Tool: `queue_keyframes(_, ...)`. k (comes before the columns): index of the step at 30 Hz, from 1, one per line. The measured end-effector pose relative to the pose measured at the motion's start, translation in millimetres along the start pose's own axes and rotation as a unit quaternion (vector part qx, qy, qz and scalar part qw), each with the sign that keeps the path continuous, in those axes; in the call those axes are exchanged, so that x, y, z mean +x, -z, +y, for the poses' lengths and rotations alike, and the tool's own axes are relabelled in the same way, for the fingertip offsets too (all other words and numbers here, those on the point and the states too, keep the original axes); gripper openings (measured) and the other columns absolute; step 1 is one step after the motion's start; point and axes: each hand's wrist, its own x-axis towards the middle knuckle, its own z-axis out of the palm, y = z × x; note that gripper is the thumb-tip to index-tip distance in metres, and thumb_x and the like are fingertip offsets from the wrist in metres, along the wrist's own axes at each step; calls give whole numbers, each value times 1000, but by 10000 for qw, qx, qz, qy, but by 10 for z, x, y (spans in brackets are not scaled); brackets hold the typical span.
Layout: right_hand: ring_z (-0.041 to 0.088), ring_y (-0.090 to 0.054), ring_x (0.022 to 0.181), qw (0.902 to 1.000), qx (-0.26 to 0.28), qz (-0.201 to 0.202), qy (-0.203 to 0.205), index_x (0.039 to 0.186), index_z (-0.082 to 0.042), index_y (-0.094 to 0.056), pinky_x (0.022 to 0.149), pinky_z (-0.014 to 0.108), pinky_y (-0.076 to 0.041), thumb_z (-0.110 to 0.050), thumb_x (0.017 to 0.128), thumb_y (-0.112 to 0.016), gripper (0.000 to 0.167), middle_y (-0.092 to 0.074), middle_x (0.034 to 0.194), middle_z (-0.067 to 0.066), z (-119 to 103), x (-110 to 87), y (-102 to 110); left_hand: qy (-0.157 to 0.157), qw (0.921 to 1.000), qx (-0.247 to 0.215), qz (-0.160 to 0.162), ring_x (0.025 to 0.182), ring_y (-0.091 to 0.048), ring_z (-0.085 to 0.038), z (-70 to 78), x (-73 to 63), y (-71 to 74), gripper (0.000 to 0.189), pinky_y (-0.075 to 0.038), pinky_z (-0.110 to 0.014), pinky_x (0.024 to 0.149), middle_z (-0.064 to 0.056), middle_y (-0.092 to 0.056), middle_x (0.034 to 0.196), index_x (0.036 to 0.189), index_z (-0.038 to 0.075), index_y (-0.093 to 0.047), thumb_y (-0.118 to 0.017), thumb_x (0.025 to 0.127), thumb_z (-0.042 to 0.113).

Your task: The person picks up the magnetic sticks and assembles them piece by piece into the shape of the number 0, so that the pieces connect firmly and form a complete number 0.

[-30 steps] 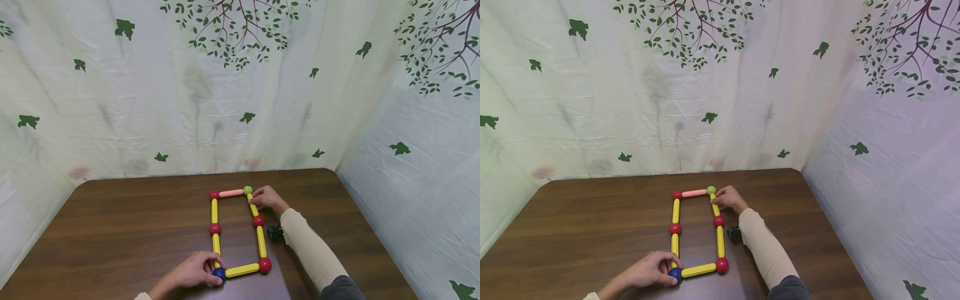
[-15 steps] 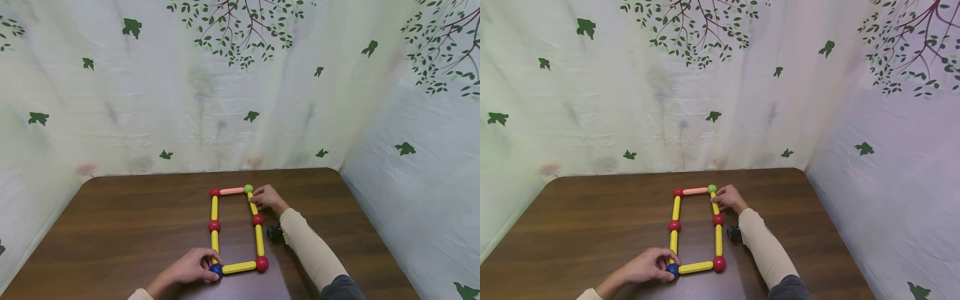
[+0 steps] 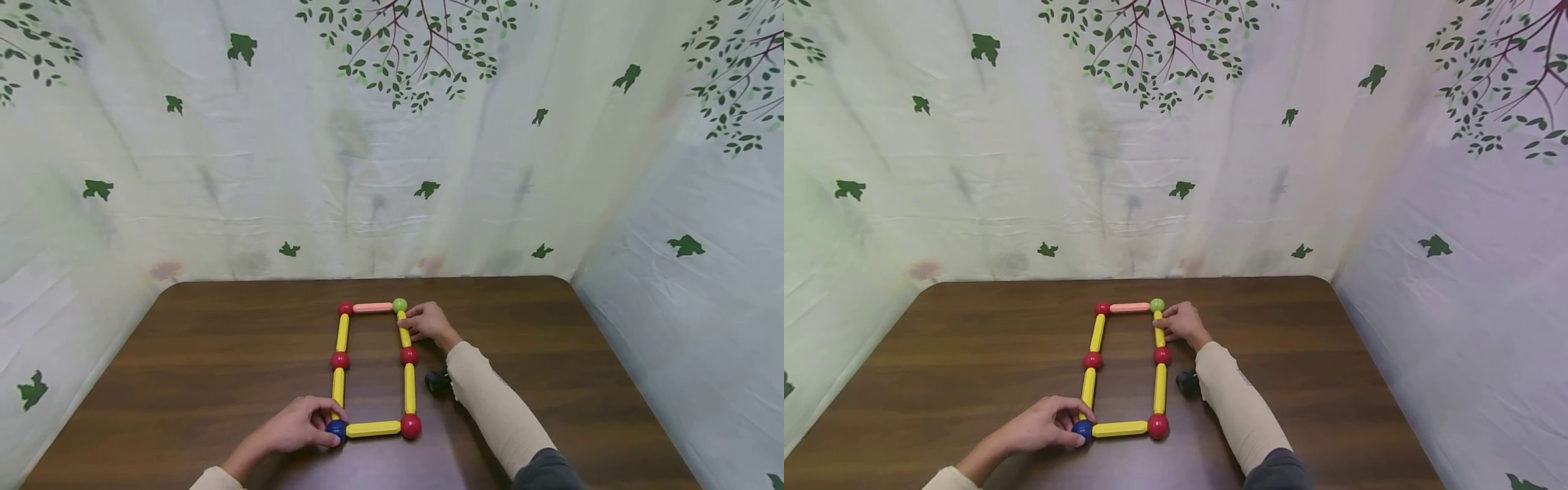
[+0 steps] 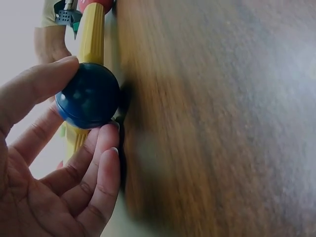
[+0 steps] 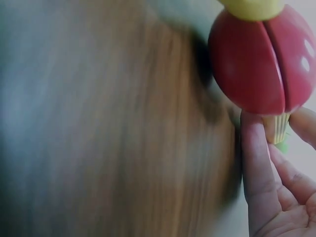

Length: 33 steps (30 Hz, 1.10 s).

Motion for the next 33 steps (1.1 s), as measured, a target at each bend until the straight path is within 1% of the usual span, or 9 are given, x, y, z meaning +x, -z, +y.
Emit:
queue_keyframes(6, 17, -62, 68, 9998, 114, 147, 92, 104, 6, -67, 61, 31, -57, -17, 83, -77, 33, -66, 91, 13, 7, 27, -67, 97, 9999, -61, 5, 68, -53, -10, -13, -13, 33, 25, -45, -22, 59, -2, -58, 84, 104, 11, -68, -77, 82, 18)
queue_keyframes(11, 17, -62, 67, 9994, 264, 161, 139, 103, 6, -67, 60, 32, -57, -17, 84, -75, 31, -66, 88, 13, 11, 22, -67, 36, 9999, -89, 88, 71, -56, -11, -12, -19, 84, 29, -47, -23, 60, -2, -60, 88, 108, 8, -69, -77, 83, 20)
queue_keyframes(13, 17, -63, 65, 9994, 267, 147, 179, 104, 5, -67, 60, 32, -57, -17, 85, -75, 30, -67, 85, 12, 9, -8, -56, 44, 9996, -44, 264, 74, -57, -13, -24, -23, 119, 31, -47, -24, 61, -4, -60, 91, 110, 7, -68, -76, 84, 22)
queue_keyframes(15, 17, -63, 64, 9994, 234, 152, 213, 105, 5, -66, 59, 32, -57, -18, 85, -75, 31, -67, 85, 12, 12, -65, -34, 173, 9981, -8, 593, 77, -58, -16, -38, -15, 148, 34, -48, -25, 64, -6, -62, 95, 112, 6, -67, -76, 84, 22)
queue_keyframes(18, 17, -63, 64, 9994, 100, 122, 293, 109, 4, -64, 60, 33, -57, -16, 85, -75, 33, -66, 87, 11, 35, -200, 13, 520, 9900, -69, 1312, 80, -61, -18, -80, 46, 171, 37, -50, -28, 65, -9, -64, 101, 115, 6, -64, -76, 84, 23)
queue_keyframes(21, 18, -63, 66, 9994, 29, -6, 333, 113, 3, -62, 63, 34, -57, -14, 84, -76, 36, -65, 89, 12, 52, -360, 46, 873, 9748, -362, 2023, 82, -63, -19, -117, 145, 173, 41, -52, -30, 67, -11, -64, 107, 120, 8, -62, -76, 84, 21)
queue_keyframes(23, 18, -64, 69, 9992, 8, -139, 383, 116, 3, -60, 66, 35, -57, -12, 83, -76, 40, -64, 91, 12, 61, -453, 55, 1043, 9646, -587, 2348, 83, -64, -19, -144, 221, 171, 43, -53, -31, 70, -11, -63, 110, 124, 11, -60, -74, 85, 21)
queue_keyframes(27, 18, -63, 73, 9978, -1, -312, 580, 118, 3, -60, 69, 35, -57, -9, 80, -78, 44, -62, 91, 12, 104, -554, 27, 1087, 9510, -1038, 2701, 84, -67, -21, -202, 356, 176, 45, -55, -32, 76, -15, -61, 113, 130, 12, -58, -72, 88, 18)
queue_keyframes(33, 16, -63, 72, 9935, -286, -341, 1049, 112, 1, -65, 68, 32, -57, -7, 81, -77, 33, -65, 90, 10, 173, -600, -52, 1028, 9438, -1398, 2812, 84, -67, -21, -279, 458, 160, 44, -56, -31, 75, -19, -61, 115, 130, 8, -59, -71, 87, 13)
